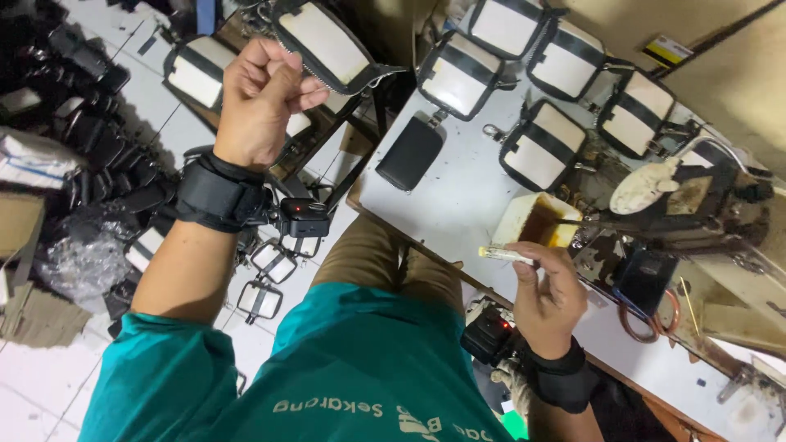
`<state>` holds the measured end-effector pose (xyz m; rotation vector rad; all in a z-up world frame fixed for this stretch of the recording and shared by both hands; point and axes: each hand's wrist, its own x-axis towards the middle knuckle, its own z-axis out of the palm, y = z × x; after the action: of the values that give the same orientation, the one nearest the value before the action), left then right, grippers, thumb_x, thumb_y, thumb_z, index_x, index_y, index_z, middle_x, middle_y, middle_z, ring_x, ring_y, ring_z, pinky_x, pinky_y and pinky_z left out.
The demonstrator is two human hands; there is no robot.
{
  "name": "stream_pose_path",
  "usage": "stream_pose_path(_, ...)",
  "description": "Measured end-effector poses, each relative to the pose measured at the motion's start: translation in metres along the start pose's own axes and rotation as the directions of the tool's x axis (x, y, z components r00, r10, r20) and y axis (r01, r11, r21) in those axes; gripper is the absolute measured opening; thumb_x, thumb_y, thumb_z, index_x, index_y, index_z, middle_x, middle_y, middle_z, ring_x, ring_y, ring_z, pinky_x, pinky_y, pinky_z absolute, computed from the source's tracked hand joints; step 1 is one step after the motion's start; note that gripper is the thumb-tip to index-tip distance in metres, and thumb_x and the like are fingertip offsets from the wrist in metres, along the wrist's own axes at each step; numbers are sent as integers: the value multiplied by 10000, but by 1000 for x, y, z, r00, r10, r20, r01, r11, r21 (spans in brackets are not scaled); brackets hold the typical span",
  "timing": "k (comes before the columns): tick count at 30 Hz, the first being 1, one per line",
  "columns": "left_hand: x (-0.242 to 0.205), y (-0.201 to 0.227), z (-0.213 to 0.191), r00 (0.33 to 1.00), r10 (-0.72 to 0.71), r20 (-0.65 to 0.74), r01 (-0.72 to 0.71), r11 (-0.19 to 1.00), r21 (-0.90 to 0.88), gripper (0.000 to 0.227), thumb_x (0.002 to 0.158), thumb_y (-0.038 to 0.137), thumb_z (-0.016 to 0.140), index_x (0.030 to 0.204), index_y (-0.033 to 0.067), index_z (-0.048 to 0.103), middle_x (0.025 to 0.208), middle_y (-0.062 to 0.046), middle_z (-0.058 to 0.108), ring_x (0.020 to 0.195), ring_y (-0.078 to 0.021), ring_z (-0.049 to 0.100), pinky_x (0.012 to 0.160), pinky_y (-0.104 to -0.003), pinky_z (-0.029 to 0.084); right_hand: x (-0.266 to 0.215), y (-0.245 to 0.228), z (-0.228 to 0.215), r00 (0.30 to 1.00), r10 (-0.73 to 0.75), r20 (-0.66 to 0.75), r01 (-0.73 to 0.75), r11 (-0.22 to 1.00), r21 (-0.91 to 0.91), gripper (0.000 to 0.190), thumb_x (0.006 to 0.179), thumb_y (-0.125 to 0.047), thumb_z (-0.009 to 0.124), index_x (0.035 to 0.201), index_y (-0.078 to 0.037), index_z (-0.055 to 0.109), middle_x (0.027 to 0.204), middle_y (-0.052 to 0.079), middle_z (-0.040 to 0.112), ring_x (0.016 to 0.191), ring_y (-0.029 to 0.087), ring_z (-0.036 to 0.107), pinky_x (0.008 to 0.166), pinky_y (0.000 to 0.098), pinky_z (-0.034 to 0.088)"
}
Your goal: Applying glue to the edges of small leather components using a manual applicator
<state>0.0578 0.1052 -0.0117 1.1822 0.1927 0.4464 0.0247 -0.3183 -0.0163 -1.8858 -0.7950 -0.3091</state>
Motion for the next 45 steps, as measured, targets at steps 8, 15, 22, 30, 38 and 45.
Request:
stream_pose_path(8, 90, -25, 106, 984, 88, 155, -64, 987, -150, 36, 1003, 90, 632, 970, 104, 635, 881, -35, 702, 851, -181, 786, 870, -383, 722, 10, -19, 7, 998, 63, -25, -64, 997, -44, 120, 1051, -77, 587, 1144, -16, 631, 1080, 138, 742, 997, 235, 693, 880, 331, 546)
stream_pose_path(15, 153, -87, 186, 972, 104, 208, -33, 947, -318, 182, 954, 43, 600, 807, 104, 687, 879, -92, 781, 856, -205, 791, 891, -379, 674, 0, -9, 0, 989, 142, -42, -143, 989, -46, 145, 1030, -101, 614, 1146, -22, 648, 1114, 136, 756, 1057, 244, 722, 935, 349, 566)
stream_pose_path(22, 203, -153, 225, 990, 88, 112, -43, 934, -356, 216, 902, 28, 644, 696, 91, 651, 663, -62, 669, 659, -140, 705, 826, -404, 695, -1, 1, -1, 970, 226, -88, -229, 973, -14, 122, 1011, -77, 624, 1102, -23, 685, 1076, 118, 769, 990, 211, 705, 862, 310, 544)
stream_pose_path(30, 211, -170, 250, 991, -130, 25, 131, 930, -343, 253, 864, -15, 673, 675, 87, 539, 651, -121, 629, 645, -194, 706, 839, -377, 691, -6, 15, -10, 977, 202, -64, -206, 977, -49, 135, 999, -94, 638, 1105, -22, 679, 1070, 121, 760, 1003, 230, 729, 904, 335, 572)
stream_pose_path(38, 188, -189, 236, 967, -254, -20, 236, 920, -313, 264, 897, -64, 667, 699, 77, 565, 686, -127, 663, 643, -193, 707, 827, -350, 693, -8, 17, -15, 968, 247, -51, -248, 969, -11, 148, 1002, -118, 631, 1085, -14, 696, 1063, 123, 760, 1004, 234, 723, 905, 341, 560)
stream_pose_path(45, 171, -182, 230, 872, -489, -35, 459, 839, -292, 219, 978, -19, 603, 1160, -111, 521, 944, -305, 737, 781, -280, 765, 730, -301, 682, -10, 12, -17, 977, 207, -49, -209, 977, -35, 182, 1016, -147, 611, 1092, -2, 689, 1079, 131, 766, 1008, 248, 736, 886, 346, 568)
